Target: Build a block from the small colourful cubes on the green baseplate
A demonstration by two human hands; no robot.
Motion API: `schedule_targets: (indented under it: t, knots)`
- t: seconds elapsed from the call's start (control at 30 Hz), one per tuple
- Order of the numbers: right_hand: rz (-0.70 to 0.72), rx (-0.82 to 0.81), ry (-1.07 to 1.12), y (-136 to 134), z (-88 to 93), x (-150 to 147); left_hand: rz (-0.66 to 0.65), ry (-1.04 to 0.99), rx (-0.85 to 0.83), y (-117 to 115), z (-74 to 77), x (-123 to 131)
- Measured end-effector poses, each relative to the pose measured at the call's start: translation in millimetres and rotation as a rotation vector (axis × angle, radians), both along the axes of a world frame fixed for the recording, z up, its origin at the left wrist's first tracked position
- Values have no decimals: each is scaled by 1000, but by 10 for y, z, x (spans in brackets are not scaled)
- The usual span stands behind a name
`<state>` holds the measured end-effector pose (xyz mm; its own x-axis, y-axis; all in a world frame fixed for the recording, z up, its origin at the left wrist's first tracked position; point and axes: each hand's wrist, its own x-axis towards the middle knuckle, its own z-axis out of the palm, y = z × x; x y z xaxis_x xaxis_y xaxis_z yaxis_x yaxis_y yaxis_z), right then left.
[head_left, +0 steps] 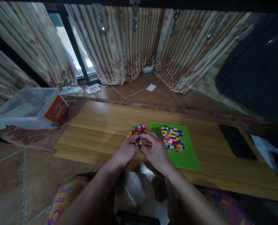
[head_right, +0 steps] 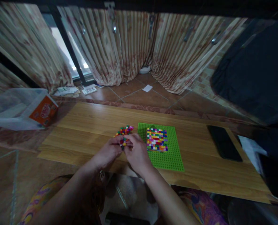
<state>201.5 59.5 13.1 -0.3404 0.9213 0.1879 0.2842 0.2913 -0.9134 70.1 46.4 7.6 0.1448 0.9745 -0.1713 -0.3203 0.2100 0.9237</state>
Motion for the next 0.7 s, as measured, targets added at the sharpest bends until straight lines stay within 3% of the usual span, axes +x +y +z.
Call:
schedule_targets:
  t: [0.23, 0.43, 0.6, 0.7]
  knots:
    - [84, 31, 158, -10, 119, 45, 48, -300, -106, -19, 81, 96]
    - [10, 50, 332, 6, 327, 109, 57, -511, -138, -7, 200, 115]
    - [-137, 144, 222, 44, 358, 244, 127, -644, -171, -16, 301, 95]
    - [-91, 200, 68, -1, 352, 276, 141, -652, -178, -5, 346, 97]
